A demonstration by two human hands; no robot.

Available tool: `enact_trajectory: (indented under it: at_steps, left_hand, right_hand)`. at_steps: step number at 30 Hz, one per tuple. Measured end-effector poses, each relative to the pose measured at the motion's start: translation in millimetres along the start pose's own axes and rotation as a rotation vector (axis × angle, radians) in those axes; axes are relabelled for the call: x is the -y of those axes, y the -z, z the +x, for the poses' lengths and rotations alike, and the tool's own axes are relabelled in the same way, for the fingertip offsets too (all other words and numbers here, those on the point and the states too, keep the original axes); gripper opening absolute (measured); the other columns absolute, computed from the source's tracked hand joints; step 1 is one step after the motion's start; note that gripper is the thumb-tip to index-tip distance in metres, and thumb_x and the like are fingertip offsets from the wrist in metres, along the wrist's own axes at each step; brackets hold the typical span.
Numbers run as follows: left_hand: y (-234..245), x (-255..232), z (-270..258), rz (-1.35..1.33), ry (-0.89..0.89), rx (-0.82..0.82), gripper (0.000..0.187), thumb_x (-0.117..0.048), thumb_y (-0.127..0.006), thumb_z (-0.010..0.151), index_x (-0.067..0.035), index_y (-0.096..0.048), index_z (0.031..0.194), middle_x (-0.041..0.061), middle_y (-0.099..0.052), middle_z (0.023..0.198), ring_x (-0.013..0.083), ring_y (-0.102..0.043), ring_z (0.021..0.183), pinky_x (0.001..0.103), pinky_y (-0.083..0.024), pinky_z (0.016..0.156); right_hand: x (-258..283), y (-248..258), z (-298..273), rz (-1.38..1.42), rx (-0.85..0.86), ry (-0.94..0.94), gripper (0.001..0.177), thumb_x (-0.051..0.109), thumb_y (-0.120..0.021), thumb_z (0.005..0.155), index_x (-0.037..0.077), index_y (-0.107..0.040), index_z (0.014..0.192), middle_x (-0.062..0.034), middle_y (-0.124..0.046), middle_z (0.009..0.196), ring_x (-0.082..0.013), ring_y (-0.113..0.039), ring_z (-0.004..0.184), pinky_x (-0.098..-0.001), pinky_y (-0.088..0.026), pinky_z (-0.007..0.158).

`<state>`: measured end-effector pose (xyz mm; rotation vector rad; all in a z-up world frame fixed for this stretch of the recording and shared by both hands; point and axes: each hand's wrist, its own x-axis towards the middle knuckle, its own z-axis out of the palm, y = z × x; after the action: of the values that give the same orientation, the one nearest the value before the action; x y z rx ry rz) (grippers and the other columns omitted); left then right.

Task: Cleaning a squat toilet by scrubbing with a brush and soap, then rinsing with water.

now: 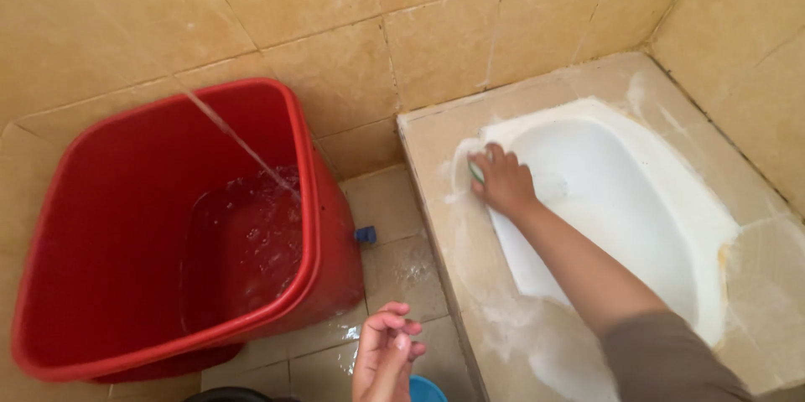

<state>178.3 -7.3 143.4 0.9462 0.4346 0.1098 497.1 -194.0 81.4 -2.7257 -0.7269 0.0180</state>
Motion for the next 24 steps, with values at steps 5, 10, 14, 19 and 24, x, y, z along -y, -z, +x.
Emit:
enact_trajectory:
  at_steps: [5, 10, 14, 19, 24]
  left_hand:
    - [4, 13, 0, 0.054, -0.064, 0.075, 0.024, -0.005, -0.064, 0.089, -0.007, -0.059, 0.112, 0.009, -0.052, 0.137, 0.0173, -0.060, 0.107, 0.038, -0.051, 0.088]
    - [-39, -22, -15, 0.030, -0.055, -0.013, 0.024, -0.006, -0.062, 0.090, -0.006, -0.060, 0.113, 0.010, -0.053, 0.136, 0.0177, -0.058, 0.108, 0.036, -0.049, 0.089]
    - [-80, -47, -28, 0.057, -0.051, -0.054, 0.021, -0.008, -0.060, 0.091, -0.006, -0.060, 0.112, 0.011, -0.054, 0.134, 0.0189, -0.057, 0.111, 0.035, -0.047, 0.092]
    - [-104, -51, -43, 0.152, -0.056, -0.021, 0.018, -0.010, -0.060, 0.093, -0.006, -0.059, 0.111, 0.011, -0.054, 0.135, 0.0192, -0.056, 0.113, 0.035, -0.045, 0.094]
    - [-114, -45, -52, 0.211, -0.089, 0.038, 0.017, -0.009, -0.059, 0.095, -0.007, -0.058, 0.112, 0.010, -0.053, 0.136, 0.0188, -0.056, 0.114, 0.035, -0.045, 0.096]
  right_hand:
    - [15, -14, 54, -0.049, -0.117, -0.270, 0.052, 0.034, -0.073, 0.082, 0.029, -0.059, 0.131, -0.0115, -0.046, 0.146, -0.0373, -0.056, 0.117, -0.0536, -0.053, 0.085]
    - [48, 4, -95, 0.107, 0.003, 0.094, 0.057, 0.029, -0.077, 0.078, 0.024, -0.060, 0.132, -0.0174, -0.046, 0.145, -0.0385, -0.054, 0.121, -0.0508, -0.051, 0.090]
    - [28, 48, -213, 0.178, 0.180, 0.329, 0.058, 0.028, -0.079, 0.075, 0.022, -0.062, 0.131, -0.0171, -0.047, 0.145, -0.0360, -0.055, 0.117, -0.0485, -0.050, 0.088]
    - [10, 54, -243, 0.139, 0.186, 0.178, 0.056, 0.028, -0.080, 0.074, 0.024, -0.067, 0.128, -0.0158, -0.048, 0.144, -0.0362, -0.057, 0.112, -0.0497, -0.049, 0.088]
    - [56, 52, -271, 0.238, -0.027, 0.265, 0.057, 0.031, -0.077, 0.077, 0.023, -0.065, 0.132, -0.0171, -0.049, 0.143, -0.0385, -0.057, 0.118, -0.0503, -0.047, 0.096]
